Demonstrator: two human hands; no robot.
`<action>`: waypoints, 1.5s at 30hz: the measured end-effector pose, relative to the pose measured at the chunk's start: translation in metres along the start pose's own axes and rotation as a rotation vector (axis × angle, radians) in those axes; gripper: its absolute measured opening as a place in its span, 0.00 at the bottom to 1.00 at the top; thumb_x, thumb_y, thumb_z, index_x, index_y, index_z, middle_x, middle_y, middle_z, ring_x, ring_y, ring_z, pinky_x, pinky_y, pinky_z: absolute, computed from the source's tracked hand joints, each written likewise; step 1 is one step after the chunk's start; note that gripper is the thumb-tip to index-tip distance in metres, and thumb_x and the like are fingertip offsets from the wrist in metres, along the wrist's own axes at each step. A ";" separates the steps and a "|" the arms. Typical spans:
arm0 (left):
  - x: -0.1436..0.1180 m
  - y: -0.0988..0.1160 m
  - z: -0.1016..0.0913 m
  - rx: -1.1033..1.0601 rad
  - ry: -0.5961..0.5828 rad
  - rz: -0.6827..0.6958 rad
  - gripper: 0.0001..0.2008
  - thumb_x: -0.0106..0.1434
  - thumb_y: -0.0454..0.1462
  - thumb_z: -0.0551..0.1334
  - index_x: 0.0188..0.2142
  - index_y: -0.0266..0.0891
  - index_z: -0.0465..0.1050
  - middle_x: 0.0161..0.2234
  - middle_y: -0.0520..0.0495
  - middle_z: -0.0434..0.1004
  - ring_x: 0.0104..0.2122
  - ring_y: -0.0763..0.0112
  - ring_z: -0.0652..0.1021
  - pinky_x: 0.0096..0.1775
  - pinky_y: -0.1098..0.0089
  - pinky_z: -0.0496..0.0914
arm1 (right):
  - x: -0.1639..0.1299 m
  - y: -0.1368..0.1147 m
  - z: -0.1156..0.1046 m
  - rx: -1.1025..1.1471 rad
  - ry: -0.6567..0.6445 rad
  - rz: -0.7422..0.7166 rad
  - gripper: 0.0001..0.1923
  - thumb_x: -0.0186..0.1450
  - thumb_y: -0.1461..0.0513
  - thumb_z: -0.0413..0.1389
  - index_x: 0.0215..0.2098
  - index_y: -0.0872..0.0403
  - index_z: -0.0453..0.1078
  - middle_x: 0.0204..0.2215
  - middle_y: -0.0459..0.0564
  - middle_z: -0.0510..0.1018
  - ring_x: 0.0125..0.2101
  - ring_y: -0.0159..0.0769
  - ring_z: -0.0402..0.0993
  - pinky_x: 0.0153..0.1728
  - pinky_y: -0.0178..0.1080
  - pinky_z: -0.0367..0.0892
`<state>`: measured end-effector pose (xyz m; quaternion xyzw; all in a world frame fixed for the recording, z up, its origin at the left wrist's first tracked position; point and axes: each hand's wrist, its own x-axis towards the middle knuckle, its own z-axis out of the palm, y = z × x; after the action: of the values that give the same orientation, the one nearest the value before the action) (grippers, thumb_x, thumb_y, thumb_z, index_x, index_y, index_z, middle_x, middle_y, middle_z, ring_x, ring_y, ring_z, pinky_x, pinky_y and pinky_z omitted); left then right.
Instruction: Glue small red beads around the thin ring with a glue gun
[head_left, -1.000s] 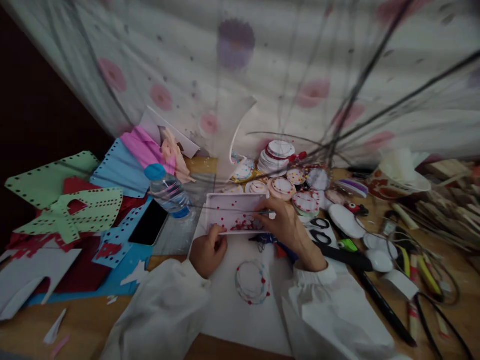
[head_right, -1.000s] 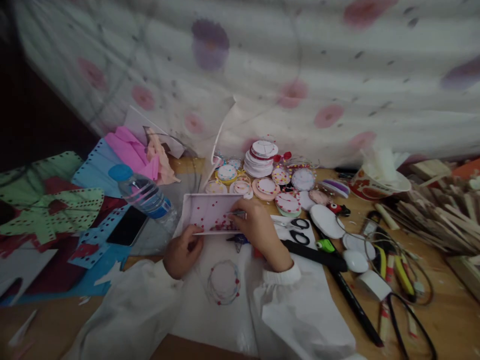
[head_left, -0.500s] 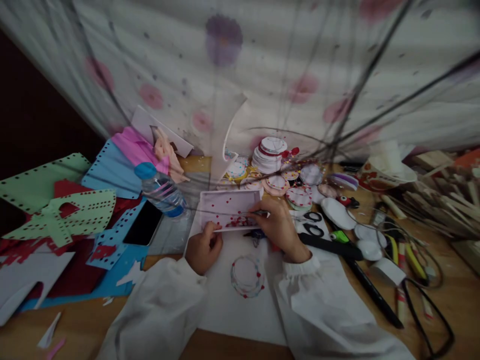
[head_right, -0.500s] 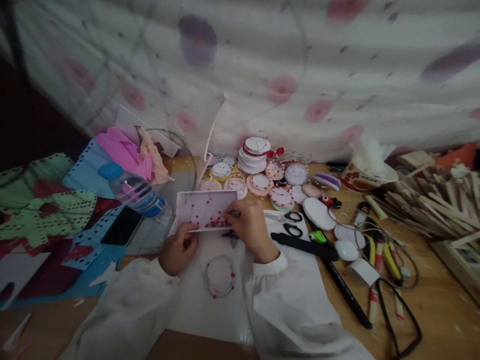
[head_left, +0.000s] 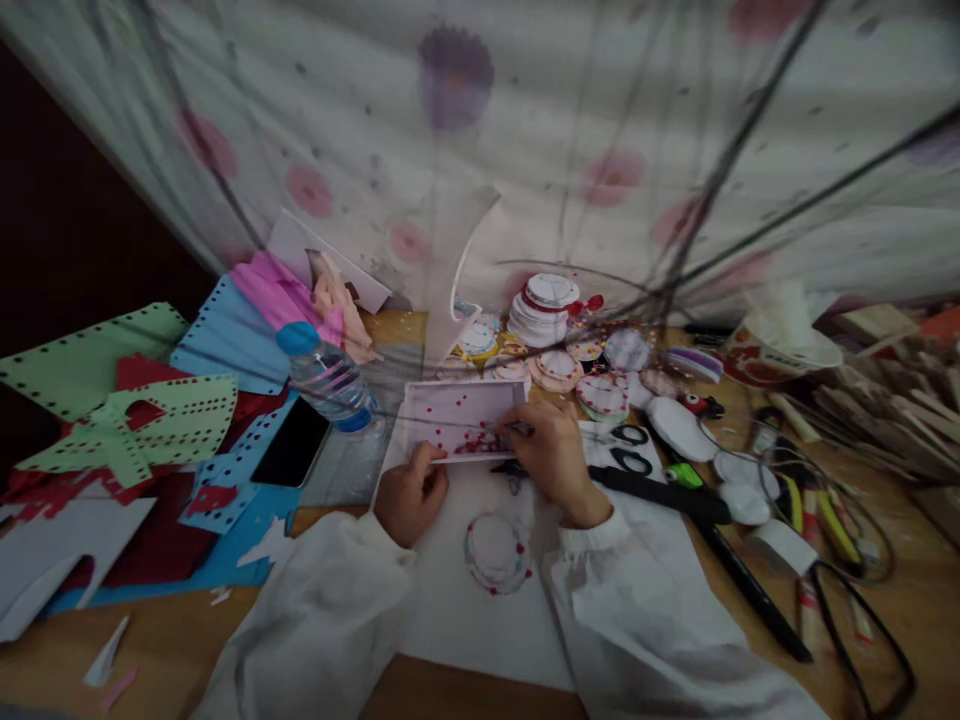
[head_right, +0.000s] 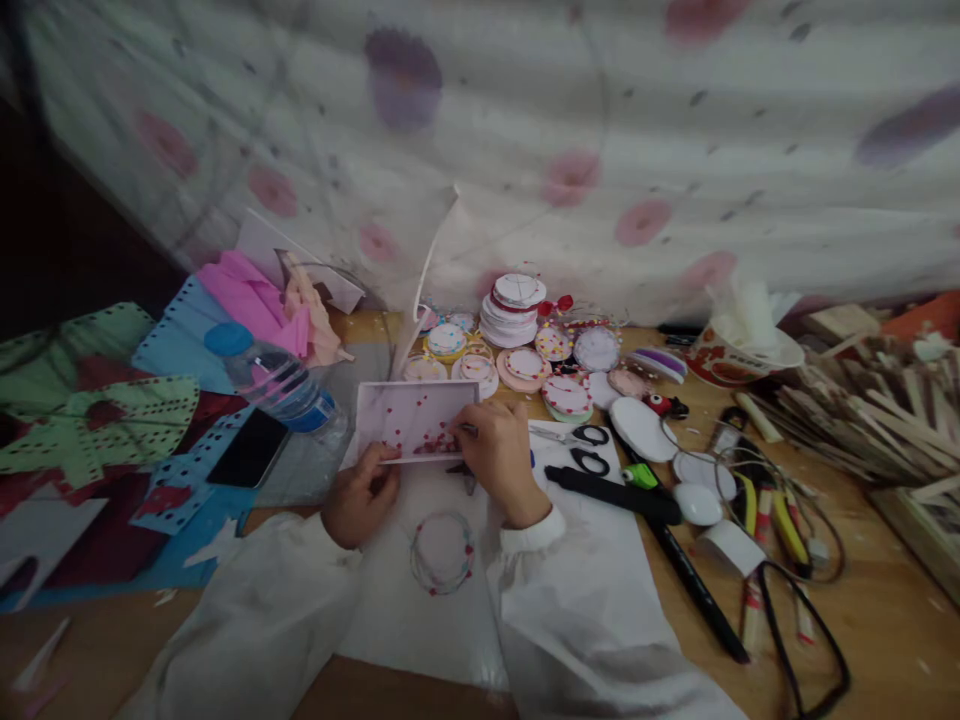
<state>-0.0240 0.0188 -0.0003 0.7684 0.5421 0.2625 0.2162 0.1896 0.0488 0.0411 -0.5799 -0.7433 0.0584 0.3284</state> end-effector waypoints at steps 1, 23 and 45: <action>0.000 0.000 0.000 0.003 -0.003 -0.002 0.08 0.63 0.35 0.52 0.41 0.41 0.65 0.19 0.55 0.73 0.20 0.71 0.75 0.26 0.73 0.64 | 0.000 0.000 0.000 0.002 0.008 -0.002 0.03 0.58 0.65 0.62 0.27 0.50 0.75 0.26 0.44 0.80 0.33 0.38 0.73 0.38 0.40 0.52; 0.002 0.017 0.005 -0.832 0.080 -0.151 0.08 0.59 0.39 0.59 0.37 0.37 0.69 0.21 0.56 0.67 0.17 0.79 0.66 0.21 0.77 0.61 | -0.079 -0.003 -0.034 0.587 0.326 0.268 0.03 0.57 0.60 0.63 0.30 0.51 0.76 0.27 0.47 0.80 0.30 0.38 0.75 0.33 0.40 0.67; -0.012 0.047 0.025 -0.934 -0.047 -0.233 0.04 0.57 0.35 0.63 0.31 0.36 0.75 0.26 0.50 0.73 0.25 0.75 0.71 0.28 0.76 0.65 | -0.094 -0.017 -0.014 0.554 0.270 0.230 0.03 0.58 0.61 0.63 0.28 0.51 0.74 0.25 0.47 0.78 0.28 0.36 0.73 0.33 0.42 0.67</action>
<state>0.0222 -0.0083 0.0077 0.5291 0.4435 0.4344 0.5785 0.1940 -0.0456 0.0196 -0.5512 -0.5784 0.2176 0.5606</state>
